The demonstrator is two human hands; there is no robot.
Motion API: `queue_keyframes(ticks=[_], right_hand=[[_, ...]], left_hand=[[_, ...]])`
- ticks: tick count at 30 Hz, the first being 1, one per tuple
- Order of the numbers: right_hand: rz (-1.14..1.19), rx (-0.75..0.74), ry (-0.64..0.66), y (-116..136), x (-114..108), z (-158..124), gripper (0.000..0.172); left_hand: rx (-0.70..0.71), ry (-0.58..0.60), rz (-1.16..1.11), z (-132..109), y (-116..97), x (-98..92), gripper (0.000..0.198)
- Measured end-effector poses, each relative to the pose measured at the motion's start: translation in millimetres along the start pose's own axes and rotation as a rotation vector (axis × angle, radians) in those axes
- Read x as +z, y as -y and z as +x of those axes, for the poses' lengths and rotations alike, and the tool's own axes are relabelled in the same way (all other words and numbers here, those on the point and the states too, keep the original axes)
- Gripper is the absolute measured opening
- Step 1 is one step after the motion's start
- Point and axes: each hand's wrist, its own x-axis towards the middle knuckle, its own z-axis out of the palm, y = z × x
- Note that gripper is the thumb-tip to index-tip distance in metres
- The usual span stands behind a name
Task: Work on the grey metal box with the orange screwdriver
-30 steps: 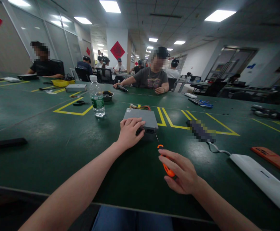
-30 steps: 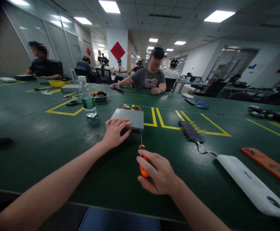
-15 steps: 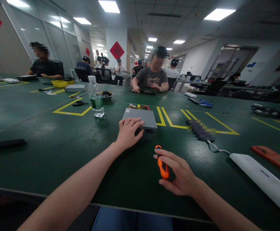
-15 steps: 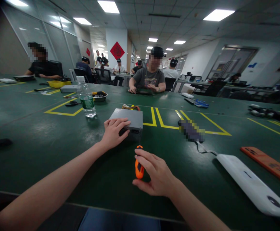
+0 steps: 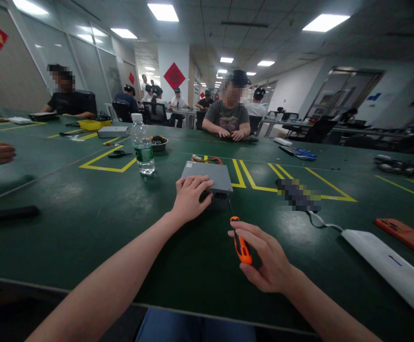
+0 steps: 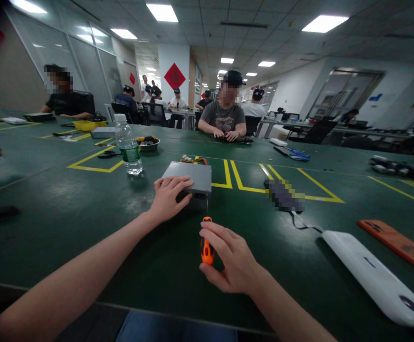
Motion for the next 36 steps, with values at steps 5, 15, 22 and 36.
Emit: queue_keyframes(ticks=[5,15,22,36], right_hand=[[-0.120,-0.037,-0.037,1.2,0.7,1.6,0.036],[-0.012,0.009,0.020,4.3,0.8,0.4,0.041],[-0.097,-0.037,0.013,4.1,3.0,2.1,0.040],[-0.157,-0.051,0.002,5.2,-1.6,1.6,0.035]], left_hand=[[0.009,-0.001,-0.005,0.3,0.6,-0.2,0.030],[0.010,-0.006,-0.001,-0.3,0.8,-0.3,0.030],[0.017,-0.011,-0.005,-0.3,1.6,0.9,0.030],[0.018,-0.022,0.009,-0.3,1.6,1.9,0.030]])
